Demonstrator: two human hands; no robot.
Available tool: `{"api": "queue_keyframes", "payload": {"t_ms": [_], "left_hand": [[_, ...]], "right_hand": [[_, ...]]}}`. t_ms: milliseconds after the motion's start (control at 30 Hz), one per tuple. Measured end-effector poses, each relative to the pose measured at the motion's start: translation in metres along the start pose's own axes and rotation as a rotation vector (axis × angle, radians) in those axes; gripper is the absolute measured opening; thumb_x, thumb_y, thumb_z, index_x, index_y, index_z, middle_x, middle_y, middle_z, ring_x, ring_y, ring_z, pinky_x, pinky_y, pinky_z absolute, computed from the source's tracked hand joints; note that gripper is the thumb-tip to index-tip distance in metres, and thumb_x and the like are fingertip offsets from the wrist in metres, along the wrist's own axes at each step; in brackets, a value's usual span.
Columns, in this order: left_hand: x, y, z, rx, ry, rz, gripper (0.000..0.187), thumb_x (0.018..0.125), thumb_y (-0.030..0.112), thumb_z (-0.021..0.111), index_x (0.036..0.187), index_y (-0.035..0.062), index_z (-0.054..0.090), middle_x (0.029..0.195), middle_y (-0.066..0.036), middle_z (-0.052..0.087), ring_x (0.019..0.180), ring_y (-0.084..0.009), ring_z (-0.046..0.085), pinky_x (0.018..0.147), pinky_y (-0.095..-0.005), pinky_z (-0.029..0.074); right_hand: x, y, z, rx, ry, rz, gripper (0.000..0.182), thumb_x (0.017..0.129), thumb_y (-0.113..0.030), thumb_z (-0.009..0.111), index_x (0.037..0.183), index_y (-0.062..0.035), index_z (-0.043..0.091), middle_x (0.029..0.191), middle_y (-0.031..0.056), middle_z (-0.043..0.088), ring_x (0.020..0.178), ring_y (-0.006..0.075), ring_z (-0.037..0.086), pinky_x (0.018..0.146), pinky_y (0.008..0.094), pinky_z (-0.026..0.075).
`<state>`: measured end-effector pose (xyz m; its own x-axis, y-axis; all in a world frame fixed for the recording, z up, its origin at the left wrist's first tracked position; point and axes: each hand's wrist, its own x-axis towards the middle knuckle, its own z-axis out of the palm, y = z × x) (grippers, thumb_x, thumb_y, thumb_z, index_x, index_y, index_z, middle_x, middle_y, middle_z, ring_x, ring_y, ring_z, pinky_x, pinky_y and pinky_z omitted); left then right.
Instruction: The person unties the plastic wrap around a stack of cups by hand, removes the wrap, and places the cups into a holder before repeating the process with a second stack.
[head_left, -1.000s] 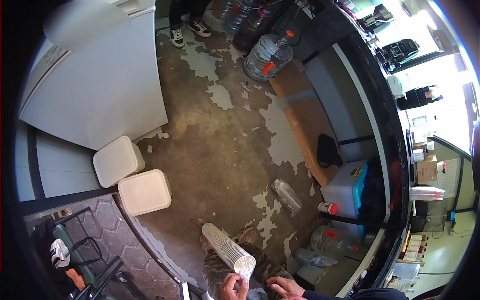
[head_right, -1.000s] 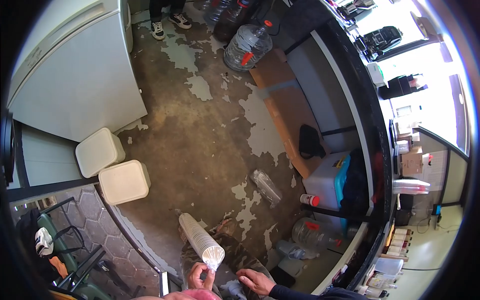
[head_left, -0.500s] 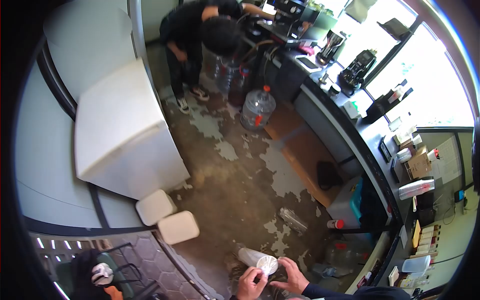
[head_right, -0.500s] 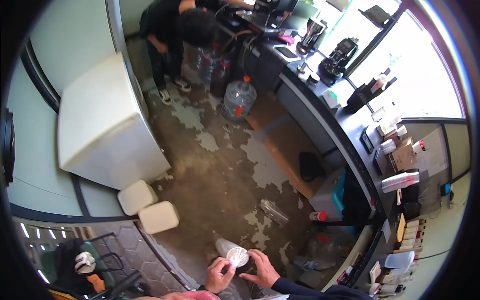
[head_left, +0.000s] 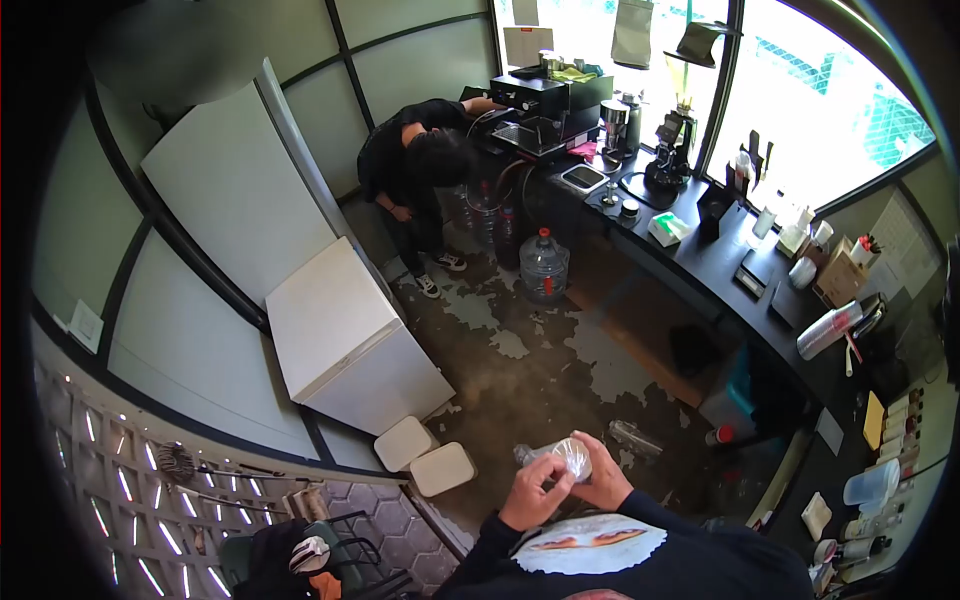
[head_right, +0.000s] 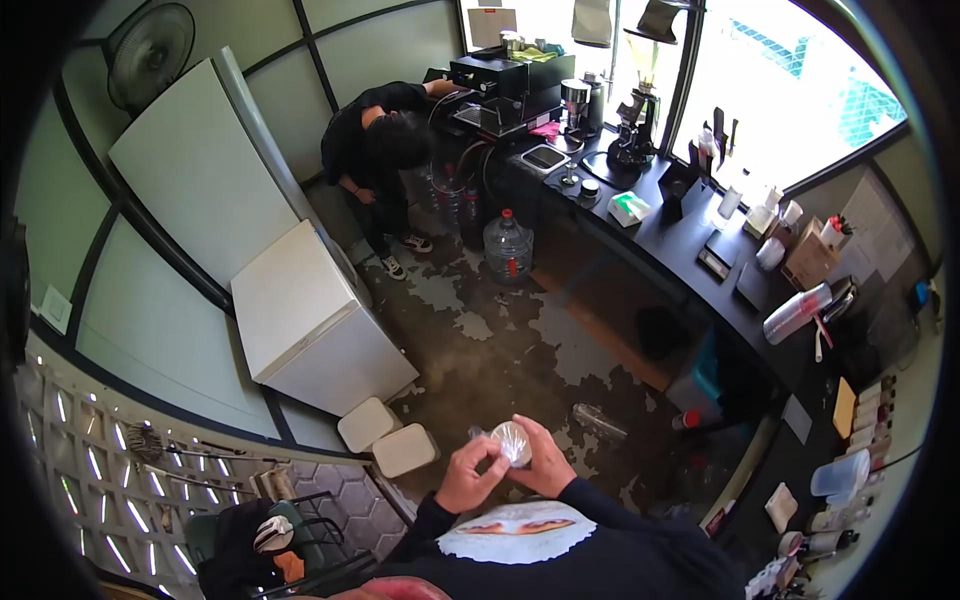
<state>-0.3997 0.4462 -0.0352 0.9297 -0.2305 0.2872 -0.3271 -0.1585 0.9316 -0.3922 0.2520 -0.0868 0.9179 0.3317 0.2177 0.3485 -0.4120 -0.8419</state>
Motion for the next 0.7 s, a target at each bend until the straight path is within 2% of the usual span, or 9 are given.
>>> {"api": "queue_keyframes", "payload": {"t_ms": [133, 267, 400, 467, 500, 700], "left_hand": [[0.014, 0.018, 0.01, 0.068, 0.0, 0.006, 0.01, 0.091, 0.007, 0.068, 0.091, -0.0011, 0.062, 0.09, -0.009, 0.063, 0.079, -0.0173, 0.063, 0.072, -0.0299, 0.051], [0.02, 0.023, 0.029, 0.006, 0.068, -0.045, 0.011, 0.09, 0.009, 0.068, 0.09, -0.0002, 0.061, 0.085, -0.01, 0.061, 0.074, -0.0197, 0.062, 0.066, -0.0316, 0.049], [0.02, 0.029, 0.042, -0.007, 0.131, -0.101, 0.01, 0.091, 0.008, 0.067, 0.091, -0.0009, 0.061, 0.086, -0.007, 0.061, 0.074, -0.014, 0.061, 0.067, -0.0288, 0.05], [0.019, 0.036, 0.048, -0.08, 0.172, -0.16, 0.009, 0.093, 0.006, 0.066, 0.092, -0.0017, 0.061, 0.087, -0.006, 0.06, 0.075, -0.011, 0.06, 0.067, -0.0272, 0.05], [0.016, 0.032, 0.051, -0.093, 0.186, -0.172, 0.009, 0.095, 0.005, 0.064, 0.093, -0.0026, 0.061, 0.09, -0.005, 0.059, 0.078, -0.0084, 0.06, 0.068, -0.0257, 0.051], [0.008, 0.022, 0.057, -0.146, 0.294, -0.216, 0.011, 0.098, 0.007, 0.063, 0.094, -0.003, 0.061, 0.092, -0.003, 0.059, 0.079, -0.0065, 0.06, 0.07, -0.024, 0.052]], "right_hand": [[0.004, -0.004, -0.023, 0.054, 0.0, 0.029, 0.096, 0.073, -0.019, 0.089, 0.153, -0.01, 0.036, 0.141, 0.0219, 0.051, 0.13, 0.0397, 0.051, 0.109, 0.0451, 0.044], [0.007, 0.003, -0.039, 0.127, 0.009, 0.014, 0.099, 0.073, -0.026, 0.092, 0.152, -0.0062, 0.036, 0.137, 0.0203, 0.054, 0.126, 0.0366, 0.054, 0.107, 0.0442, 0.045], [0.011, 0.013, -0.053, 0.239, -0.021, -0.004, 0.102, 0.073, -0.03, 0.093, 0.152, -0.0024, 0.034, 0.137, 0.0201, 0.055, 0.126, 0.0345, 0.056, 0.106, 0.0423, 0.046], [0.015, 0.014, -0.059, 0.366, -0.117, 0.005, 0.104, 0.072, -0.03, 0.093, 0.153, -0.0026, 0.033, 0.138, 0.0206, 0.055, 0.128, 0.0339, 0.056, 0.107, 0.0415, 0.045], [0.017, 0.016, -0.061, 0.356, -0.144, 0.003, 0.105, 0.073, -0.031, 0.093, 0.153, -0.0029, 0.033, 0.139, 0.0207, 0.055, 0.128, 0.0339, 0.056, 0.108, 0.0413, 0.045], [0.034, 0.029, -0.061, 0.2, -0.254, -0.095, 0.1, 0.074, -0.033, 0.09, 0.153, -0.0051, 0.034, 0.136, 0.0208, 0.056, 0.126, 0.0363, 0.057, 0.107, 0.0423, 0.045]]}}
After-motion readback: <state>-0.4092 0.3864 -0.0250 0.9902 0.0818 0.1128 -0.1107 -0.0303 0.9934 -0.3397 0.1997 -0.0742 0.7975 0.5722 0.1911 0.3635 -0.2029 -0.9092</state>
